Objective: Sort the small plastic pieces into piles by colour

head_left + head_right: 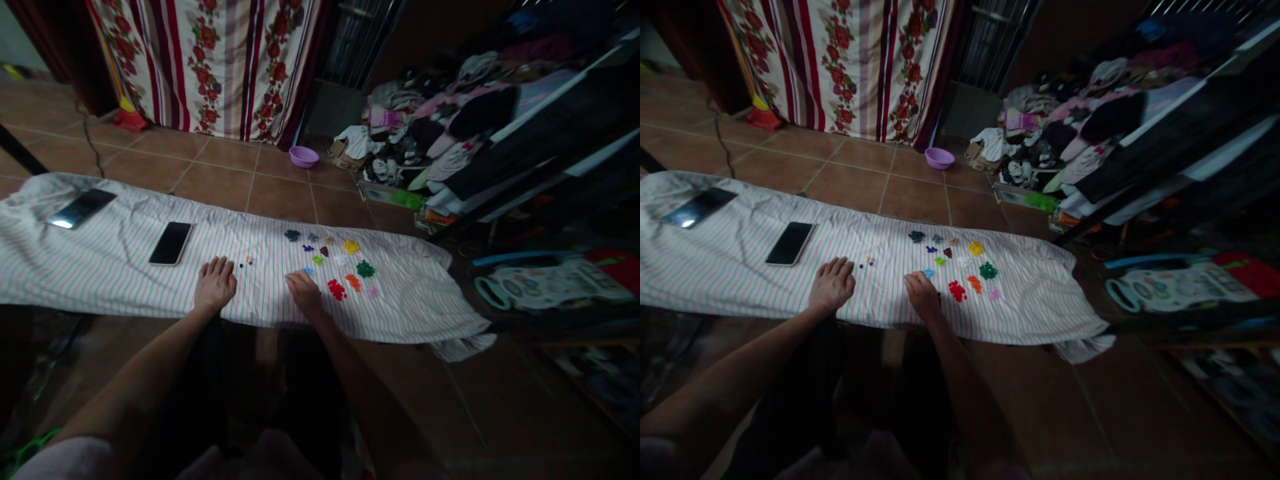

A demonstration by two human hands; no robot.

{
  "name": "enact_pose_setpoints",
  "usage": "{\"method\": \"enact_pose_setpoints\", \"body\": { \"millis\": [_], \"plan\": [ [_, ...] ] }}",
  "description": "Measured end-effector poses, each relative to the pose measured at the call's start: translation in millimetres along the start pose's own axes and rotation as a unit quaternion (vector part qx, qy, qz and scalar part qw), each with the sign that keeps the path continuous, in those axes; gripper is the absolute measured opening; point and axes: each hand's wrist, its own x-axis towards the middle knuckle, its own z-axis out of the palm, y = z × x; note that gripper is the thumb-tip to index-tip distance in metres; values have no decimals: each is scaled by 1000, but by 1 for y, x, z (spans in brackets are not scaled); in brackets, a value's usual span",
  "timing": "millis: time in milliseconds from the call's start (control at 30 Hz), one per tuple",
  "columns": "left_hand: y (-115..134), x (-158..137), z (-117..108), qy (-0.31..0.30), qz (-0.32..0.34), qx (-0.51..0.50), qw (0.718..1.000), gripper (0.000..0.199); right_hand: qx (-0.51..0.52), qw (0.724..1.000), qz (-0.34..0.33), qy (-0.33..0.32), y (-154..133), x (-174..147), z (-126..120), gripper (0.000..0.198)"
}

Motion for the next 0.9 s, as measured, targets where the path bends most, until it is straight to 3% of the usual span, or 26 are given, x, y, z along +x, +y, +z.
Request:
{"method": "enact_pose_setpoints", "body": {
  "millis": [200, 467, 667, 900],
  "plan": [
    [0, 0, 2, 6, -3, -3, 1000, 47, 55, 997, 6, -47, -42, 35, 26, 30],
    [0, -1, 3, 26, -2, -26, 999, 44, 15, 994, 68, -79, -87, 66, 53, 44],
    [0, -1, 2, 26, -2, -26, 999, 43, -10, 989, 96, -111, -97, 73, 62, 44],
    [0, -1, 2, 27, 3, -20, 999, 44, -14, 990, 102, -92, -92, 68, 68, 45]
  ]
}}
